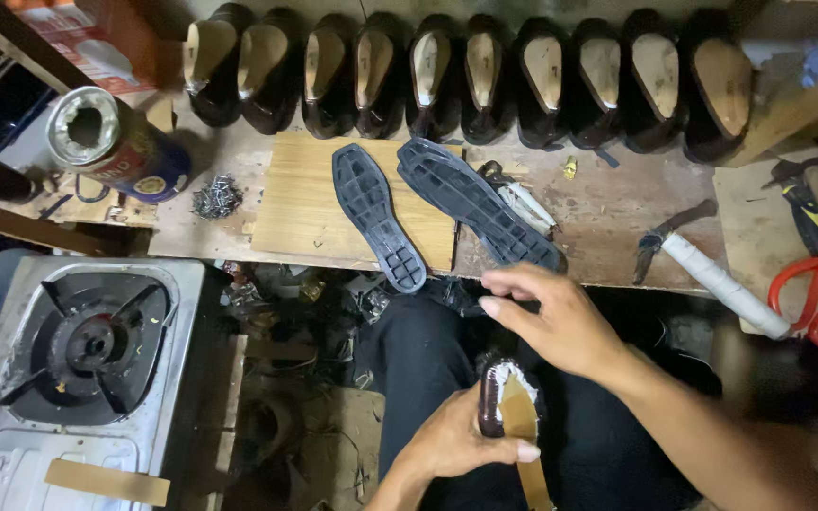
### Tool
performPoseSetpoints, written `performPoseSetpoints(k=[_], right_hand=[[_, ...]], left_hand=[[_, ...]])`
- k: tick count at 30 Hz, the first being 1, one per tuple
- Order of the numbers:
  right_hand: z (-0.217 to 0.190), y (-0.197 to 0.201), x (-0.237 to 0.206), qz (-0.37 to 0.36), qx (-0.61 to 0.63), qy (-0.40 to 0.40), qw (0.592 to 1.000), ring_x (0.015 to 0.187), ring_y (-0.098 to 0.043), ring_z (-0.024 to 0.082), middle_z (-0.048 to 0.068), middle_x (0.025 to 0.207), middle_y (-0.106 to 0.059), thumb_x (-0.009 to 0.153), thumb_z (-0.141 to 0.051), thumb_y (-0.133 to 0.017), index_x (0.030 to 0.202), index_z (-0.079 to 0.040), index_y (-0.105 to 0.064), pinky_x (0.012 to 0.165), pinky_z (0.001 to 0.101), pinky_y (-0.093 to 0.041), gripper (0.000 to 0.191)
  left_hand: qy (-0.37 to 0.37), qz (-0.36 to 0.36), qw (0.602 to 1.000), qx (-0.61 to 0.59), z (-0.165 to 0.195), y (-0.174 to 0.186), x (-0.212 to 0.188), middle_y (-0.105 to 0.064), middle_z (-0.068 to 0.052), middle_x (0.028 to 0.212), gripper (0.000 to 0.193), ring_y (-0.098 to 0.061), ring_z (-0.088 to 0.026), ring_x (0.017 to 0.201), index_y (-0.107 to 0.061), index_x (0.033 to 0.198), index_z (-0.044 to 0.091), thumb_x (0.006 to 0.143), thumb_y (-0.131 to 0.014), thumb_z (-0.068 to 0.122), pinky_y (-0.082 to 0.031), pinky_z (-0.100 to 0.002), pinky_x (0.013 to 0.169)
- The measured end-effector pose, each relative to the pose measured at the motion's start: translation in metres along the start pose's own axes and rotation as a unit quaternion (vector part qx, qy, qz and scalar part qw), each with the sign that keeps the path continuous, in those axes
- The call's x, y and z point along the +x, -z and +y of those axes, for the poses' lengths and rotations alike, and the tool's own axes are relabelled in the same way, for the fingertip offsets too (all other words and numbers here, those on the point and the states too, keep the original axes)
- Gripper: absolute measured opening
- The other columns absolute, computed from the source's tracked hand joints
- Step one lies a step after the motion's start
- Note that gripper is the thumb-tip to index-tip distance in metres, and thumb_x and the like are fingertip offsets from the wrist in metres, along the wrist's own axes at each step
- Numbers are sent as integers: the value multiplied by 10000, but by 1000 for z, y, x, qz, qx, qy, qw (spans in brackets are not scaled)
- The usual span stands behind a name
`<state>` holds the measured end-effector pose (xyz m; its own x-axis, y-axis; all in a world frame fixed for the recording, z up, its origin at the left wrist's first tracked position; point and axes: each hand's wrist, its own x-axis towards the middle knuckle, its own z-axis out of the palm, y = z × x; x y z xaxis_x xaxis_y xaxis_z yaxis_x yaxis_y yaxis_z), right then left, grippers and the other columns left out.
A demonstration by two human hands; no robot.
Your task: The person attaches a new sole to a shoe using a hammer and a shoe last. They repeatedly tap the sole edges to secure it, then place the finished shoe on a shelf.
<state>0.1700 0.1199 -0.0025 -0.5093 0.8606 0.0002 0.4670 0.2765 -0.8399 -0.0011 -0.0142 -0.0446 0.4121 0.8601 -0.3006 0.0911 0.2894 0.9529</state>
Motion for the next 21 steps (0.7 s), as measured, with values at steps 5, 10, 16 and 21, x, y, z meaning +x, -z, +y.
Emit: performPoseSetpoints(k=[5,10,16,21], right_hand=[[2,-2,69,116,-246,140,952,1082,-663,350,164,1223,-688,878,-276,-736,1195,7,-691,929,441,-509,427],[8,9,96,30,-321,86,943,970,-684,396,186,1131,-706,873,-264,-738,1252,-24,-684,884,483,-541,451],[8,52,68,103,-18,-10,994,1063,-704,246,179,1230,-694,963,-105,-631,1362,-11,-586,905,362,-561,412],[35,73,-52,43,367,-106,923,1077,-661,161,108,1191,-681,925,-7,-600,1330,20,-559,967,334,-517,408]], left_hand=[[-21,56,998,-12,-7,-16,1,-704,-58,980,467,-667,-158,896,-649,1177,41,907,-723,415,-542,-308,839],[-15,156,980,-127,-12,-31,-4,-698,-28,990,379,-638,-118,919,-652,1169,43,915,-671,324,-532,-280,855],[-78,221,933,-274,-11,-42,-2,-679,-51,1067,426,-631,-139,976,-593,1260,-5,947,-669,274,-524,-290,882],[-69,194,949,-241,-11,-57,0,-625,-37,1149,779,-603,-125,1025,-310,1545,127,886,-692,288,-500,-290,938]])
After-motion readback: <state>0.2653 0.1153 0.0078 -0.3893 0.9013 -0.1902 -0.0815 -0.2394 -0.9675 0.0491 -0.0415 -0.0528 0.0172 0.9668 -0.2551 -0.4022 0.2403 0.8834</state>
